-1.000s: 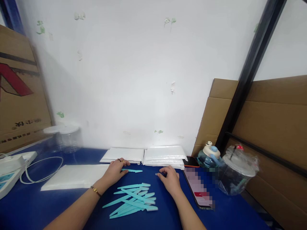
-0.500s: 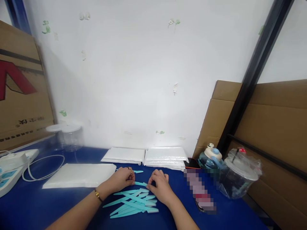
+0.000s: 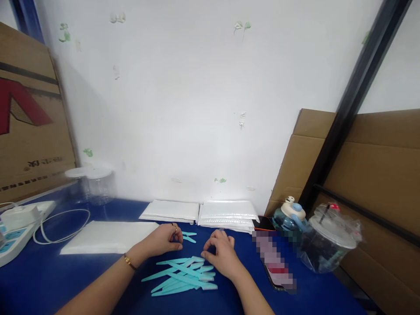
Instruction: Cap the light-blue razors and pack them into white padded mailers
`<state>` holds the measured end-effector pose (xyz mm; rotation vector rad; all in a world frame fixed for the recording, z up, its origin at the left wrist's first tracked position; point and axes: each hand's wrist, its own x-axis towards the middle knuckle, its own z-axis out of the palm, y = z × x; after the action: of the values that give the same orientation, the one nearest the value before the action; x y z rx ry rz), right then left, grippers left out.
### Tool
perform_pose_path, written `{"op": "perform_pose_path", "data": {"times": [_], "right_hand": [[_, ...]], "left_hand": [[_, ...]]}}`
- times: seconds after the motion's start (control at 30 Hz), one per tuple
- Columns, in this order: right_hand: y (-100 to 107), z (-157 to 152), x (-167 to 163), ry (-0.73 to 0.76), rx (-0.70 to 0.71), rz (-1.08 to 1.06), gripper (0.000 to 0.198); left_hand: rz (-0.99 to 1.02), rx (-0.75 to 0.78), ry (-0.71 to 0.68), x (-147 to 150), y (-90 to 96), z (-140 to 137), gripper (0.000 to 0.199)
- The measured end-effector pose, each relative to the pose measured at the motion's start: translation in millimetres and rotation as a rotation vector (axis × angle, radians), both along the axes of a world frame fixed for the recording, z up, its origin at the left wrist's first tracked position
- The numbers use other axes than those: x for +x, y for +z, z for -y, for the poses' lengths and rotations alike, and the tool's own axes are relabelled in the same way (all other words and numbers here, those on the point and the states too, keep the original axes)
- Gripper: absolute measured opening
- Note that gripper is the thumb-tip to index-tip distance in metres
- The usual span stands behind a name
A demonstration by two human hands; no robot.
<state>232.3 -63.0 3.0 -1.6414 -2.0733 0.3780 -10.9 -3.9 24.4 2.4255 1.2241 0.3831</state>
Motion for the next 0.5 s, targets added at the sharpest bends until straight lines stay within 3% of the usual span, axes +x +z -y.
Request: {"op": "perform_pose_path", "data": {"times": [0.2,0.5], "right_hand": [[-0.5,5.5,-14.1,0.079,-0.016,-0.001,0.004],[-3.1,1.4,-6.3,0.078,0.022,0.004,0.005]], "left_hand": [[-0.046,-0.150,-0.093,8.4,-3.1,12.3,0.016],[-0.118,0.001,-0.042,8.8,-4.7,4.9,0.010]]}}
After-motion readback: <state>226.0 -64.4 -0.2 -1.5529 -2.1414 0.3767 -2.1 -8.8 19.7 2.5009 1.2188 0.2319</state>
